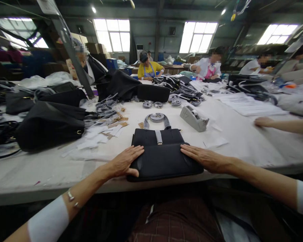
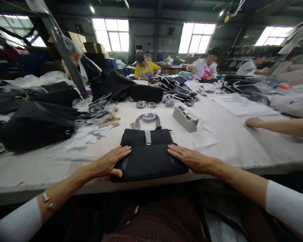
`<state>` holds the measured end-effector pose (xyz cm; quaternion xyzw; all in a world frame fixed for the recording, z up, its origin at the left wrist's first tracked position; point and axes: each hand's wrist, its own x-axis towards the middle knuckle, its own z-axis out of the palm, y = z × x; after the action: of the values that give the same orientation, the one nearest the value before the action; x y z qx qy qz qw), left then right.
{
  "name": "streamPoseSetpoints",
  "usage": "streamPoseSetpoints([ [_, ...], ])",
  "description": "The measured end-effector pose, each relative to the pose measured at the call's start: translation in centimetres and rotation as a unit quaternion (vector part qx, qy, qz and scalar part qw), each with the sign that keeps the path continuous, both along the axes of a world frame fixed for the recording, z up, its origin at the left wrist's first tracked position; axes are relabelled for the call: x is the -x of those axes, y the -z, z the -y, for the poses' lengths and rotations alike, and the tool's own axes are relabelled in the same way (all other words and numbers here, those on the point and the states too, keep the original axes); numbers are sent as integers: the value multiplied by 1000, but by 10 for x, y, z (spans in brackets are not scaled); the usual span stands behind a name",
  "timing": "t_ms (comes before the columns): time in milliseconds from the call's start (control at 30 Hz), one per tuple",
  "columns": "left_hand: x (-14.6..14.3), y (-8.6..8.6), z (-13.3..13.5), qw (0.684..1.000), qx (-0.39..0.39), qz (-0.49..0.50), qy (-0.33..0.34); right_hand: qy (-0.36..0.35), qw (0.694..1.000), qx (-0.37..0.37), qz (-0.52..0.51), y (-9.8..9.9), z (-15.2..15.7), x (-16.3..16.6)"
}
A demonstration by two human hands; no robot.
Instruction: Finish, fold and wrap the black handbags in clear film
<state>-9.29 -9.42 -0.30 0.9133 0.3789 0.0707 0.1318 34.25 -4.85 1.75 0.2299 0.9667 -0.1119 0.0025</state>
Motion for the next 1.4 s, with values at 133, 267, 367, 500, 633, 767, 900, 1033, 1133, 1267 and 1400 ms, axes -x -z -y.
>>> streamPoseSetpoints([
  [133,12,5,12,999,7,-17,33,-7,999,48,18,-8,0,-2],
  [267,23,10,17,998,-4,-20,52,3,996,91,11,-12,-1,-5],
  [367,26,16,21,999,-14,-21,33,6,994,108,1,-8,-1,-8],
  [500,21,17,22,1000,-13,-3,-5,37,991,124,-14,0,2,-7],
  [633,18,14,16,999,-8,26,-27,83,984,157,-27,-2,3,-4],
  [767,16,5,6,995,16,58,-79,134,971,188,-56,-10,-4,-1],
  [900,9,-10,-8,978,65,127,-153,213,942,238,-99,-16,-23,3],
  [1033,2,-19,-39,933,112,200,-278,323,879,289,-200,-12,-53,15],
  [1133,-2,-19,-69,891,120,268,-346,415,823,282,-266,-6,-76,32],
  [1267,-11,-18,-99,869,88,262,-411,440,804,257,-307,1,-95,55],
  [1400,-26,-21,-112,848,64,140,-508,510,816,179,-206,8,-103,61],
])
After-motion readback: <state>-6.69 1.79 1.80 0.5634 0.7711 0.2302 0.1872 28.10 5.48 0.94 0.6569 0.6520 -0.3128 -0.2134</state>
